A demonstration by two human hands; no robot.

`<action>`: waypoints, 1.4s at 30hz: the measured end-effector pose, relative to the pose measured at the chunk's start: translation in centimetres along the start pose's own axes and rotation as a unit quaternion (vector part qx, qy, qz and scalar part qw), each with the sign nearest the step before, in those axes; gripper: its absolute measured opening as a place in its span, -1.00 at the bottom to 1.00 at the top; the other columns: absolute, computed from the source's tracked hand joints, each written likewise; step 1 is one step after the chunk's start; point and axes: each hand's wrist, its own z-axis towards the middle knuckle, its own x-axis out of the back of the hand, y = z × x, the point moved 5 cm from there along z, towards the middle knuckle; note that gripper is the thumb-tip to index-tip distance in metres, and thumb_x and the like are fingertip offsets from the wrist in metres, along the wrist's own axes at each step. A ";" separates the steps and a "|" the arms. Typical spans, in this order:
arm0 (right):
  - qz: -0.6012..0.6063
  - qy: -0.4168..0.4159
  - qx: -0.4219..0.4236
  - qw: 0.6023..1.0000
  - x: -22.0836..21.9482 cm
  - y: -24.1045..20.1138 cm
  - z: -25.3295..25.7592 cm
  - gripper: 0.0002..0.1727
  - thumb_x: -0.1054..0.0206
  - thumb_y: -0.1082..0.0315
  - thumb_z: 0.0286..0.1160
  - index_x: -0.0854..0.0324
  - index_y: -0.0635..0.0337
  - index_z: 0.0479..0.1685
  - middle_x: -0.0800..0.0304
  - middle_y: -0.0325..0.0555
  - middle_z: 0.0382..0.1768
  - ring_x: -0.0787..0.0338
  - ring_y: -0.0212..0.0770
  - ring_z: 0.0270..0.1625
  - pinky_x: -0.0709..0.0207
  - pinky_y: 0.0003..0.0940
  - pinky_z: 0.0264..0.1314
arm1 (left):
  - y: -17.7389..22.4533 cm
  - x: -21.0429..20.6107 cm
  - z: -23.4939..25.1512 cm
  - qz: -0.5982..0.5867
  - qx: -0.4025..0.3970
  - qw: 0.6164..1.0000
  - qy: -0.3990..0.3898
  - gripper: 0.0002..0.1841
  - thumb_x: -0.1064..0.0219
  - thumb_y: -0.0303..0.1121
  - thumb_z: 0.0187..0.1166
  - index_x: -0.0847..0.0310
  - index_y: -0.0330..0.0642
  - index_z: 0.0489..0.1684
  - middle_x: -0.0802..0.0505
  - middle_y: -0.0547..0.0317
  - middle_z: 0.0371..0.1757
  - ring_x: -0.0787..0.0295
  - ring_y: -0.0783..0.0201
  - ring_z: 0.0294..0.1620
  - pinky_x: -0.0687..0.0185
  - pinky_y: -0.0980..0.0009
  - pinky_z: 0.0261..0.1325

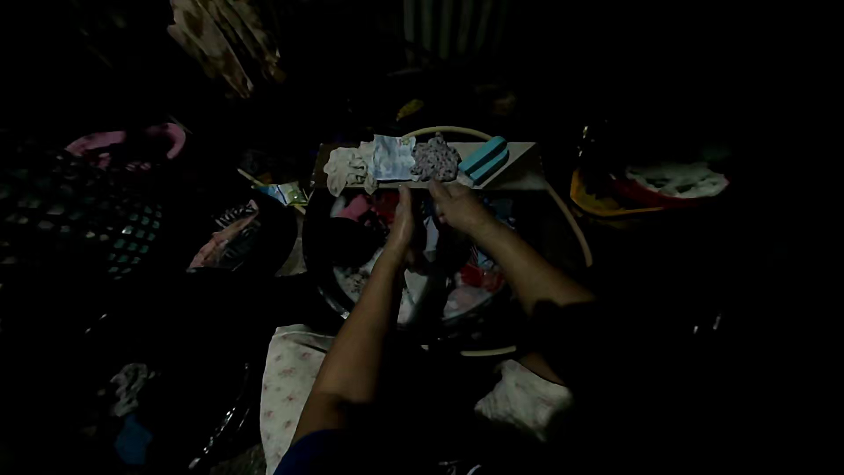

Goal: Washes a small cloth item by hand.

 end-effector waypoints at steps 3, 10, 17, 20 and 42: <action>0.013 0.032 -0.062 0.998 3.4 -3.0 -1.9 -0.39 0.12 0.07 0.93 -0.63 0.51 0.24 -0.66 0.38 0.23 -0.68 0.22 0.31 -0.44 0.18 0.47 | 0.7 -0.4 -0.1 -0.072 0.027 0.996 -0.055 -0.51 0.12 0.03 0.89 -0.62 -0.16 0.13 -0.79 0.24 -0.20 -0.70 0.45 -0.30 -0.65 0.48 -0.25; 0.175 -0.145 -0.169 0.959 0.2 0.1 -3.6 -0.11 0.24 -0.35 0.79 -0.37 0.28 0.64 -0.54 0.26 0.50 -0.57 0.09 0.52 -0.42 0.19 0.55 | 2.8 1.6 1.3 0.084 -0.073 0.993 -0.030 -0.78 -0.16 -0.27 0.79 -0.55 -0.23 -0.20 -0.63 0.22 -0.45 -0.54 0.41 -0.48 -0.56 0.43 -0.35; 0.138 -0.117 -0.066 0.981 -0.1 -1.1 -2.8 -0.70 -0.24 0.29 0.76 -0.61 0.32 0.25 -0.72 0.07 0.03 -0.68 -0.18 0.00 -0.57 -0.16 0.13 | 4.3 3.4 0.4 0.057 -0.087 0.994 0.023 -0.71 -0.14 -0.45 0.78 -0.50 -0.35 0.37 -0.70 0.08 -0.17 -0.61 0.39 -0.41 -0.64 0.46 -0.32; 0.196 -0.086 -0.061 0.975 -0.1 -1.0 -2.5 -0.73 -0.22 0.33 0.76 -0.62 0.32 0.21 -0.77 -0.02 0.02 -0.69 -0.30 0.02 -0.56 -0.27 0.18 | 2.6 3.7 0.7 -0.064 -0.049 0.995 0.052 -0.69 -0.08 -0.39 0.81 -0.37 -0.28 0.42 -0.67 0.12 -0.31 -0.63 0.35 -0.56 -0.70 0.43 -0.45; 0.382 0.068 -0.271 0.881 -1.5 -1.8 -4.6 -0.61 0.07 0.17 0.91 -0.52 0.26 0.30 -0.63 0.03 0.07 -0.64 -0.15 0.07 -0.57 -0.12 0.12 | 3.9 -3.2 -2.8 0.507 -0.222 0.828 0.089 -0.67 -0.08 -0.44 0.78 -0.73 -0.33 0.28 -0.88 -0.30 0.12 -0.83 -0.28 0.20 -0.63 -0.19 0.27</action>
